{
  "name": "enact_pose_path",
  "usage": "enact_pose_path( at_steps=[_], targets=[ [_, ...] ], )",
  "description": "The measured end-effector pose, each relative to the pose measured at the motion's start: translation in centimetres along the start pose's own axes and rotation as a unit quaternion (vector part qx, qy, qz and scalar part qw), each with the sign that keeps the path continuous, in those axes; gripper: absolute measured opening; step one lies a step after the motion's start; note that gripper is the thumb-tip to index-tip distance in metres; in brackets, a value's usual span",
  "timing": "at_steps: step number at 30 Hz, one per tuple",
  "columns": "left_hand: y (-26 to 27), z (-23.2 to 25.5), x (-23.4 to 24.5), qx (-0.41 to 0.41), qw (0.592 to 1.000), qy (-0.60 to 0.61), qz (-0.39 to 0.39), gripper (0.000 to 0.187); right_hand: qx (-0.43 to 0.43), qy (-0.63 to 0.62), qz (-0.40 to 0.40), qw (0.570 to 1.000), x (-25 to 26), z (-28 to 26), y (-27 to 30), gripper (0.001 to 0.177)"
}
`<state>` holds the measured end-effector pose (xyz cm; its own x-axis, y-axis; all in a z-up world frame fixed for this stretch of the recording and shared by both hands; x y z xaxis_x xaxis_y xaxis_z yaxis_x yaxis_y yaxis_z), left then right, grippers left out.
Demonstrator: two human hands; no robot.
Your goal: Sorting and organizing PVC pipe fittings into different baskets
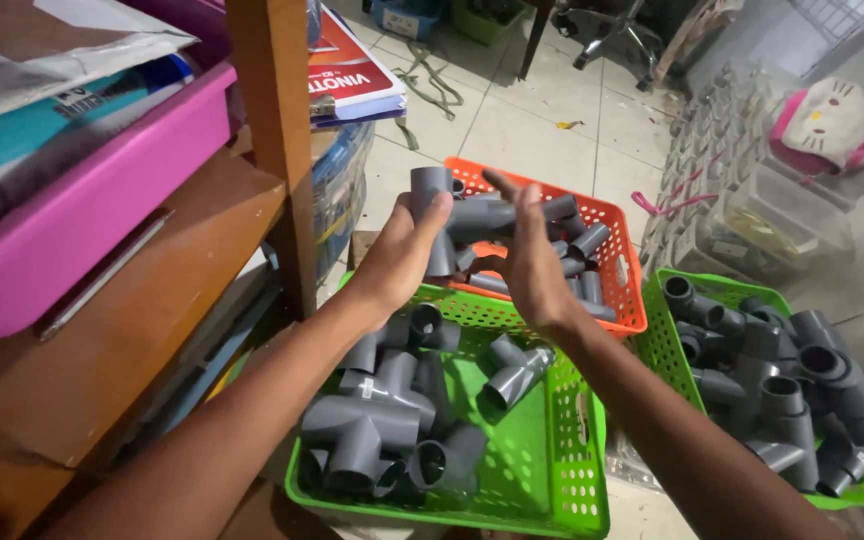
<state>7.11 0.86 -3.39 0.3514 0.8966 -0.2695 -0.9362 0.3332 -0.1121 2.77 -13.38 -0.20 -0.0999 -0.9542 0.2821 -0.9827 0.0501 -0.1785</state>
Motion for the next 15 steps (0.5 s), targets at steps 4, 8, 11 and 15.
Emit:
enact_pose_path(
  at_steps=[4,8,11,15],
  targets=[
    [0.0,0.3,-1.5,0.058,0.987,0.146,0.016,0.056,-0.038,-0.039,0.036,0.998,1.6,3.3,-2.9,0.089],
    [-0.8,-0.5,-0.3,0.103,0.967,0.226,0.052,0.057,-0.006,0.229,0.028,0.973,3.5,9.5,-5.3,0.052],
    [-1.1,-1.1,0.3,0.134,0.959,0.233,0.092,0.057,0.089,0.405,-0.050,0.909,3.1,13.4,-6.2,0.047],
    [-1.7,-2.0,0.6,0.144,0.951,0.252,0.109,0.059,-0.011,0.446,-0.145,0.883,1.5,11.5,-6.0,0.061]
  ],
)
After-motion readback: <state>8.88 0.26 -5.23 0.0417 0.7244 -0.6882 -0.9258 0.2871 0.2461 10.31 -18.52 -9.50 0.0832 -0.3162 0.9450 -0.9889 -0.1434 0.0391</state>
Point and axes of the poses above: each hand's wrist, its own y-axis away from the middle knuckle, its own x-axis out of the back of the hand, z = x × y, the point moved 2 cm from there along -y, towards the middle knuckle, and after that the axes turned 11 degrees about y, right-handed, at the moved point
